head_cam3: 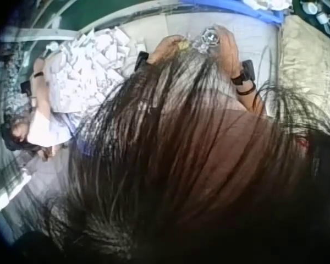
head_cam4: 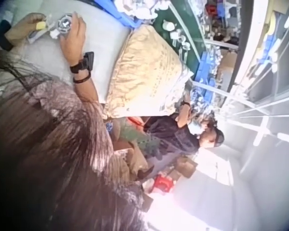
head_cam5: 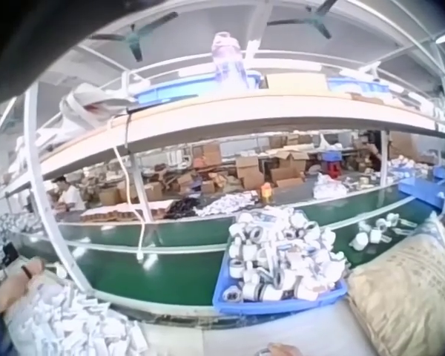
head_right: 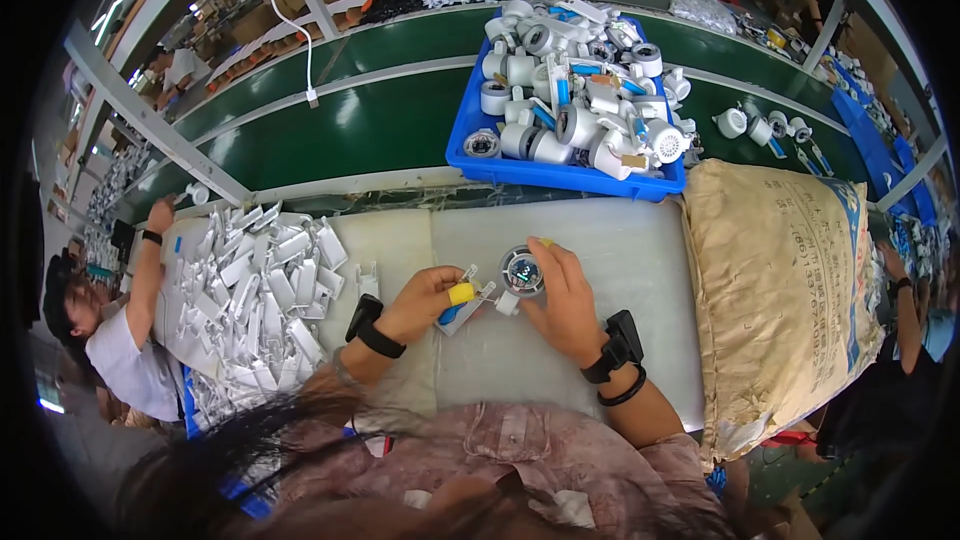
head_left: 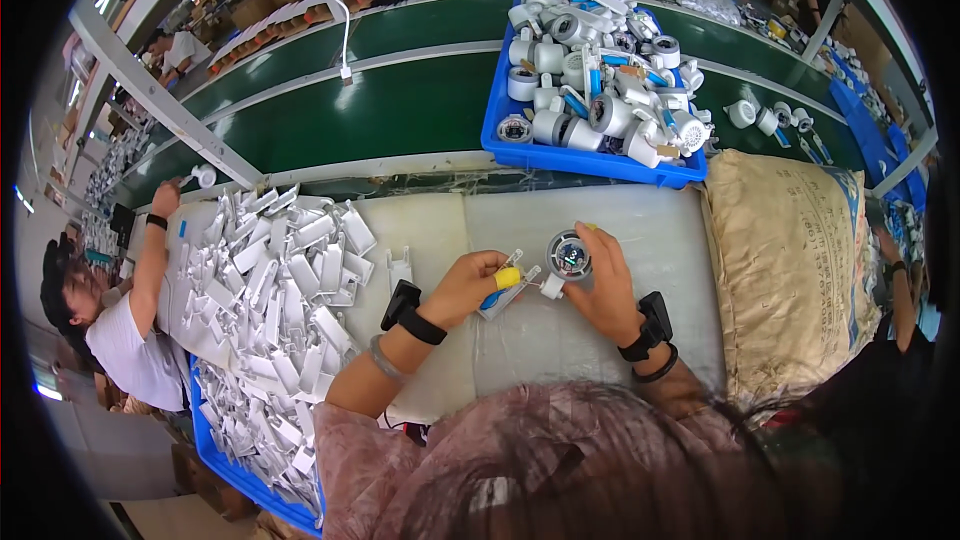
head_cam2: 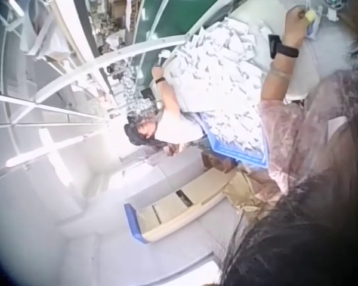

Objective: The person assembles electronic devices by connecting wires from a motor component to a circuit board inside a white plastic housing. They snap the motor into the housing, add a white plastic cover, and place the completed unit into a blue bin.

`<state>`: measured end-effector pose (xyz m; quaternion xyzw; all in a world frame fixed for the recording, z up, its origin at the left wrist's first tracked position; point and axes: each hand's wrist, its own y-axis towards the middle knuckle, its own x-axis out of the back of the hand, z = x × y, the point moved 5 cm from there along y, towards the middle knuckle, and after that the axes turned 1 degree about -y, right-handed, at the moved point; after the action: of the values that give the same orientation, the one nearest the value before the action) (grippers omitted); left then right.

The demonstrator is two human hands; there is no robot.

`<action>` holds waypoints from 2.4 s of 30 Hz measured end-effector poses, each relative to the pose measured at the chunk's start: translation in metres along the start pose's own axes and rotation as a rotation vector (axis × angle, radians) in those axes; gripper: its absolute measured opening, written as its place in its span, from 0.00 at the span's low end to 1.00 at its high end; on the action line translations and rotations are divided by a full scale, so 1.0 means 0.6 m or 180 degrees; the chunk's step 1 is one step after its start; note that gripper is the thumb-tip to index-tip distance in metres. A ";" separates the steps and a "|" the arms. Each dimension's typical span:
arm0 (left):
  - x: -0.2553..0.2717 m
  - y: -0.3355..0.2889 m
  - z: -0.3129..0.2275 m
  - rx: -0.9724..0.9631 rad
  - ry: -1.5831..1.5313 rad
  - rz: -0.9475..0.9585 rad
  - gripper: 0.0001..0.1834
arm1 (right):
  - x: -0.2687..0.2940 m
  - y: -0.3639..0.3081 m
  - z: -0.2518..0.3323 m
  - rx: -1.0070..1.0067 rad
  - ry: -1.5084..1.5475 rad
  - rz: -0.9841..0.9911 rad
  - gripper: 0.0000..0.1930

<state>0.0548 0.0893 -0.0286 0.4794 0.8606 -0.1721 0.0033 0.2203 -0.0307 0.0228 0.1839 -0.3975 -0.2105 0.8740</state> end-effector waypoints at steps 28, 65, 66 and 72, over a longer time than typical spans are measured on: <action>-0.009 -0.009 -0.009 0.0103 -0.0095 -0.0105 0.11 | 0.002 0.000 -0.008 -0.0081 0.0118 -0.0005 0.43; 0.159 0.105 -0.120 -0.0325 -0.0422 -0.0546 0.17 | 0.008 0.011 0.000 -0.0052 -0.0285 0.0735 0.36; 0.198 0.114 -0.125 -0.0469 -0.0510 -0.0590 0.17 | 0.036 0.021 0.019 -0.0053 -0.0330 0.0697 0.36; 0.378 0.168 -0.185 -0.0968 -0.0036 -0.1946 0.13 | 0.205 0.144 -0.003 0.0246 -0.1348 -0.0076 0.30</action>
<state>0.0333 0.3577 0.0075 0.1922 0.9802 -0.0376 0.0278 0.3143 -0.0208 0.1401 0.1737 -0.5779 -0.2393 0.7607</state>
